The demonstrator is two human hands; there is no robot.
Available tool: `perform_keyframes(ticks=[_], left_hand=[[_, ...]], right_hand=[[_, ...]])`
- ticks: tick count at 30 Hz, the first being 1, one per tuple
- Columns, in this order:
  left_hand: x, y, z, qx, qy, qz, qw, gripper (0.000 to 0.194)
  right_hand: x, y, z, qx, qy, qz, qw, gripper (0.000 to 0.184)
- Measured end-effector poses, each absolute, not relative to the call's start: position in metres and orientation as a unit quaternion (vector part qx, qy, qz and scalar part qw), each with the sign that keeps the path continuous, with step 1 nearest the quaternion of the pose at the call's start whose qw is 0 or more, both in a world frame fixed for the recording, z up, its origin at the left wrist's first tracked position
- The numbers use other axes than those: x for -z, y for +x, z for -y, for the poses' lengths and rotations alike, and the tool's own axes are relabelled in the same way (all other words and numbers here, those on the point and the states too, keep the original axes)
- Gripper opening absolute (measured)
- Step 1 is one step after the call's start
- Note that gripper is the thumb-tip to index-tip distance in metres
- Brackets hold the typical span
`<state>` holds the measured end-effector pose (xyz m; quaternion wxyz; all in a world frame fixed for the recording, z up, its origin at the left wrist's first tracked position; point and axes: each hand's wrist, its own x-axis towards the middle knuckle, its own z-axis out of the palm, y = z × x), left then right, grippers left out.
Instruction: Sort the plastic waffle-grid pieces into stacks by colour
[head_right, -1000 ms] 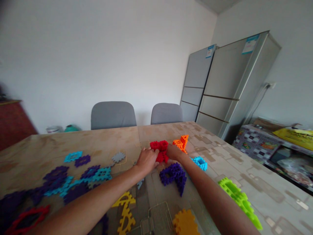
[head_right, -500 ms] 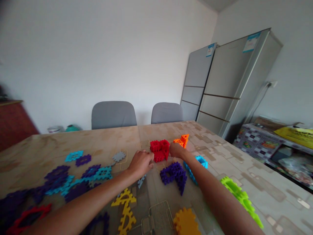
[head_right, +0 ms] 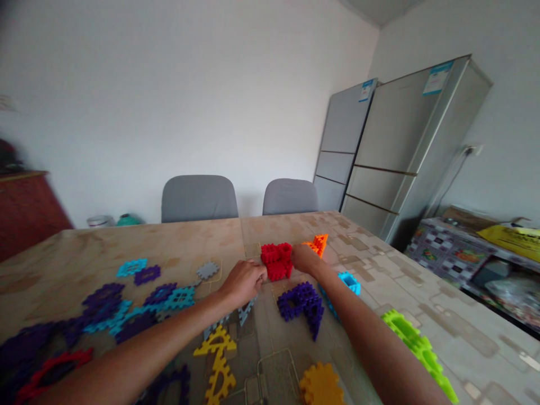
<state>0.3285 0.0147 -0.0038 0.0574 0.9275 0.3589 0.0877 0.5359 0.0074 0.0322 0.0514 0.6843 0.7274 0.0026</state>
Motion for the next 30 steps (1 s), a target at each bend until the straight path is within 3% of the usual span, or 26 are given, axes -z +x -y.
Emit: perform_keyframes(ticks=[5,9,13,17,30], left_hand=[[-0.002,0.302,-0.025,-0.129,0.906,-0.396,0.078,0.028],[-0.003,0.279,-0.022,-0.163,0.894,-0.407,0.093,0.024],[-0.001,0.257,-0.013,-0.195,0.884,-0.409,0.116,0.005],[-0.002,0.23,-0.001,-0.231,0.875,-0.402,0.139,0.022],[-0.029,0.117,0.011,-0.263,0.83,-0.46,0.175,0.03]], right_hand=[[-0.039,0.528,-0.019,-0.015,0.656,-0.755,0.003,0.036],[-0.042,0.509,-0.035,0.008,0.603,-0.797,0.018,0.044],[-0.045,0.493,-0.053,0.032,0.582,-0.811,0.051,0.044],[-0.043,0.487,-0.066,0.045,0.581,-0.809,0.078,0.038],[-0.029,0.49,-0.07,0.032,0.604,-0.792,0.076,0.037]])
